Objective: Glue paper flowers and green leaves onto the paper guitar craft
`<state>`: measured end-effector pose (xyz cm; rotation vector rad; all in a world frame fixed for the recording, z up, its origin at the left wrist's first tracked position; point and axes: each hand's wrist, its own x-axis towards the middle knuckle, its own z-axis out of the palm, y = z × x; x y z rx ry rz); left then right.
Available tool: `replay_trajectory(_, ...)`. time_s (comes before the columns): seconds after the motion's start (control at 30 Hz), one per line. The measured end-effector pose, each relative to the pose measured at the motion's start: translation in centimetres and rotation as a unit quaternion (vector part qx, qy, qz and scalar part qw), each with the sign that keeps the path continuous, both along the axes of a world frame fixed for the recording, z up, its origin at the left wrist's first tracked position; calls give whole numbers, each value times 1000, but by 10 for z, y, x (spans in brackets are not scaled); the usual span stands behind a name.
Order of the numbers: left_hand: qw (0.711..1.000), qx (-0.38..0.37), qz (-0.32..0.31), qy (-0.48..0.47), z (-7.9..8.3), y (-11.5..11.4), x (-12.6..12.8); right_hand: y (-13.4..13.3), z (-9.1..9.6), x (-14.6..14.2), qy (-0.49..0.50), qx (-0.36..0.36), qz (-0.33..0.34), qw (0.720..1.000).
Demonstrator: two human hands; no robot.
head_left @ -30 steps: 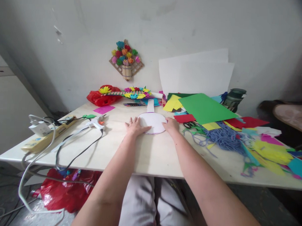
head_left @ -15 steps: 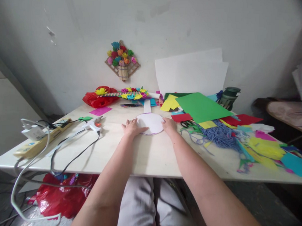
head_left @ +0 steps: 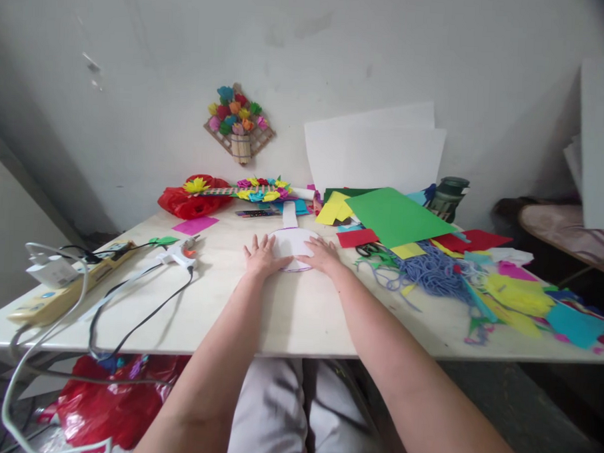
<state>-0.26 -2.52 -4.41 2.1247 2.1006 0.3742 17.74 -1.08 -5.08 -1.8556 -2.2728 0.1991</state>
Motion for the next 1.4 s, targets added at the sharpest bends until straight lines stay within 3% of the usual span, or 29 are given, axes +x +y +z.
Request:
replay_trajectory(0.2, 998, -32, -58, 22, -3, 5, -1, -4, 3, 2, 5, -7, 11, 1000)
replay_trajectory(1.17, 998, -33, -50, 30, -5, 7, 2, -1, -2, 2, 0, -1, -6, 1000)
replay_trajectory(1.27, 998, -41, -36, 28, -6, 8, 2, -1, -1, 2, -2, 35, -27, 999)
replay_trajectory(1.4, 999, -37, -20, 19, -6, 8, 3, -7, 10, 12, 34, 153, -110, 982)
